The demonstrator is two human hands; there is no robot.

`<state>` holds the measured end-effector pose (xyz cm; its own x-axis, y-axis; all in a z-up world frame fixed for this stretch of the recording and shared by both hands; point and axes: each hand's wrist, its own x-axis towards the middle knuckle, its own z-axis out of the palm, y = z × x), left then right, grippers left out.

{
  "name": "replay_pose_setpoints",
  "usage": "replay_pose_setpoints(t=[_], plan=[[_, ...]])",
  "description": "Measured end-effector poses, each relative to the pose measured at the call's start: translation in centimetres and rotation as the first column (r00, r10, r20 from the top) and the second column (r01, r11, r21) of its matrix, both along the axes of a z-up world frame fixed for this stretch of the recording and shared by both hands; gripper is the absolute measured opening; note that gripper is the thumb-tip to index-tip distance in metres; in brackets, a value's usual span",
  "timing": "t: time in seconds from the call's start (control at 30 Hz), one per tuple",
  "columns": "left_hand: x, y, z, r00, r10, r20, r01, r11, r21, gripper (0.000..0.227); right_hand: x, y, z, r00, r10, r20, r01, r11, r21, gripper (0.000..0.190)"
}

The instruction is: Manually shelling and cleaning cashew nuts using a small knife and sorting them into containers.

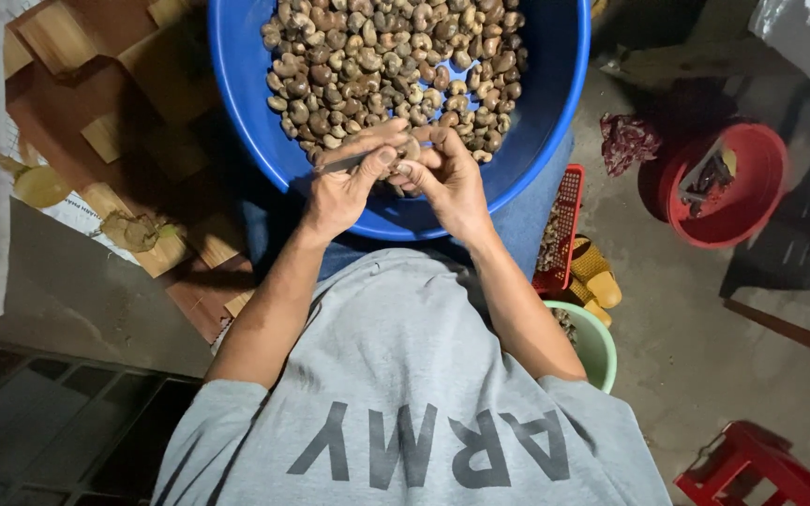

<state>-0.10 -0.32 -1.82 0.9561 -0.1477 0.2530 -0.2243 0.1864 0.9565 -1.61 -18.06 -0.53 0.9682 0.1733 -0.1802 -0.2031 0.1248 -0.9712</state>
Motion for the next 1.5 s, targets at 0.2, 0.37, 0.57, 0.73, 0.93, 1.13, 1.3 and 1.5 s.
replay_pose_setpoints(t=[0.2, 0.37, 0.57, 0.73, 0.93, 1.13, 1.3, 1.5], plan=[[-0.1, 0.2, 0.8, 1.0, 0.017, -0.006, -0.017, 1.0, -0.013, 0.022, 0.1, 0.3, 0.3, 1.0, -0.002, 0.022, 0.002, 1.0, 0.011, 0.037], [-0.1, -0.1, 0.6, 0.999, 0.046, -0.009, -0.046, 0.999, -0.006, 0.023, 0.1, 0.2, 0.4, 1.0, -0.006, -0.021, 0.007, 0.999, 0.041, 0.034], [0.0, -0.4, 2.0, 0.999, 0.036, 0.026, -0.036, 0.999, 0.0, 0.021, 0.2, -0.3, -0.4, 0.996, -0.051, -0.077, 0.058, 0.995, 0.083, 0.025], [0.0, -0.5, 1.9, 0.998, 0.045, 0.046, -0.044, 0.999, -0.019, 0.019, 0.2, -0.5, -0.8, 0.993, -0.056, -0.101, 0.066, 0.993, 0.095, 0.02], [0.2, -0.5, 1.8, 0.998, 0.038, 0.049, -0.042, 0.997, 0.064, 0.018, 0.1, -0.8, -2.2, 0.986, -0.09, -0.142, 0.106, 0.988, 0.11, 0.02], [0.3, 0.1, 2.5, 1.0, 0.024, 0.001, -0.024, 0.989, 0.149, 0.02, 0.2, -0.7, -1.5, 0.984, -0.092, -0.149, 0.113, 0.984, 0.138, 0.019], [0.3, 0.2, 2.0, 0.998, -0.027, -0.06, 0.03, 0.998, 0.053, 0.022, 0.4, -1.0, -2.3, 0.992, -0.073, -0.098, 0.091, 0.977, 0.193, 0.032], [0.5, -0.2, 1.7, 1.0, -0.013, 0.017, 0.01, 0.993, 0.121, 0.018, 0.2, -0.3, -1.2, 0.997, -0.073, 0.011, 0.072, 0.994, 0.078, 0.046]])
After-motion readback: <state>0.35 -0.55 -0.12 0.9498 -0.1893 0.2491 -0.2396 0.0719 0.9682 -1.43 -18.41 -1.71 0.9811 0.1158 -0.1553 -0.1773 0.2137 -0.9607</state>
